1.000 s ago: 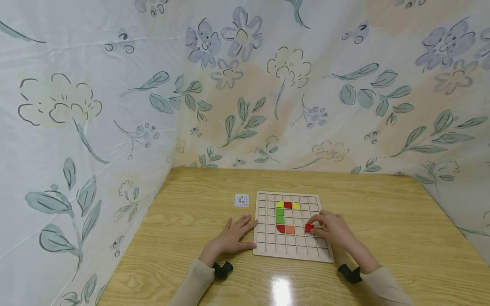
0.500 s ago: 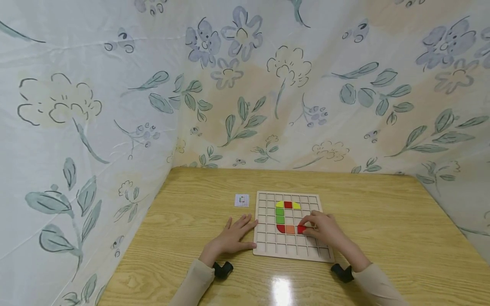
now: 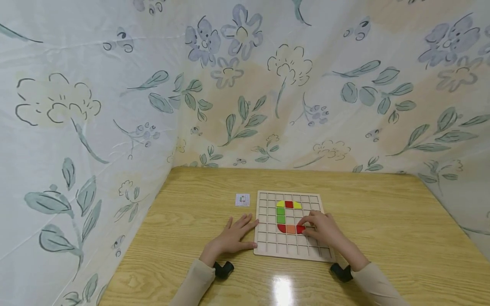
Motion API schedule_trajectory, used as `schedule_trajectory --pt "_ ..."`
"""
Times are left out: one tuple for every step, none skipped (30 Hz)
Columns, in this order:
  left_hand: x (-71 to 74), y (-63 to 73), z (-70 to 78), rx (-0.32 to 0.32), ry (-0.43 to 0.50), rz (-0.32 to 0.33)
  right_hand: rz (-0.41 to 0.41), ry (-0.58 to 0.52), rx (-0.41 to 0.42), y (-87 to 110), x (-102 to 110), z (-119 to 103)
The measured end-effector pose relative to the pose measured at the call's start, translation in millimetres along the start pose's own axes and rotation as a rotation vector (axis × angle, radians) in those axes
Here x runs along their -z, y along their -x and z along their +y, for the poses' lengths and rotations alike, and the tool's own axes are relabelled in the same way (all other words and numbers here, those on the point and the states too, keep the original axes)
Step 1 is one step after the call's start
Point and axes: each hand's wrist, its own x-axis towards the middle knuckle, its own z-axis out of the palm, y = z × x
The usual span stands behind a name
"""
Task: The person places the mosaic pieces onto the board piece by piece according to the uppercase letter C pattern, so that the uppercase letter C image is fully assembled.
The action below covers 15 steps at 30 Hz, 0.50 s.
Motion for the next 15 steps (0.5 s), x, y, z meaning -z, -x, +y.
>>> schedule_trajectory --pt "0.2 0.5 -0.1 0.000 0.000 0.000 0.003 -0.001 0.003 0.3 -0.2 -0.3" --pt "0.2 0.8 -0.5 0.000 -0.001 -0.001 0.006 -0.009 0.005 0.6 -0.3 -0.7" --pt "0.4 1.3 -0.7 0.002 -0.003 -0.003 0.008 -0.016 0.008 0.8 -0.5 -1.0" --pt "0.7 1.9 -0.9 0.004 -0.004 -0.004 0.011 -0.022 0.011 0.9 -0.6 -1.4" --pt "0.8 2.1 -1.3 0.004 -0.004 -0.004 0.014 -0.028 0.014 0.8 -0.8 -1.7" --pt "0.9 2.3 -1.6 0.006 -0.004 -0.004 0.015 -0.032 0.016 0.6 -1.2 -1.9" --pt "1.0 2.4 -2.0 0.008 -0.003 -0.004 0.017 -0.035 0.018 0.4 -1.4 -1.9" --pt "1.0 2.5 -2.3 0.009 -0.005 -0.005 0.018 -0.037 0.019 0.2 -1.5 -2.0" --pt "1.0 2.4 -2.7 0.010 -0.006 -0.005 0.017 -0.033 0.020 -0.1 -1.7 -1.9" --pt "0.9 2.3 -3.0 0.009 -0.007 -0.005 0.018 -0.031 0.021 -0.4 -1.8 -1.7" --pt "0.9 2.0 -3.2 0.009 -0.006 -0.004 0.018 -0.029 0.023 -0.7 -1.7 -1.5" --pt "0.9 1.8 -3.4 0.009 -0.007 -0.004 0.021 -0.027 0.026 -0.8 -1.5 -1.3" --pt "1.1 1.7 -3.5 0.008 -0.007 -0.004 0.024 -0.024 0.030 -0.9 -1.2 -1.1" --pt "1.0 1.5 -3.5 0.008 -0.007 -0.004 0.027 -0.017 0.032 -0.9 -0.6 -1.0" --pt "0.9 1.3 -3.4 0.005 -0.008 -0.003 0.028 -0.018 0.032 -0.9 0.1 -0.8"
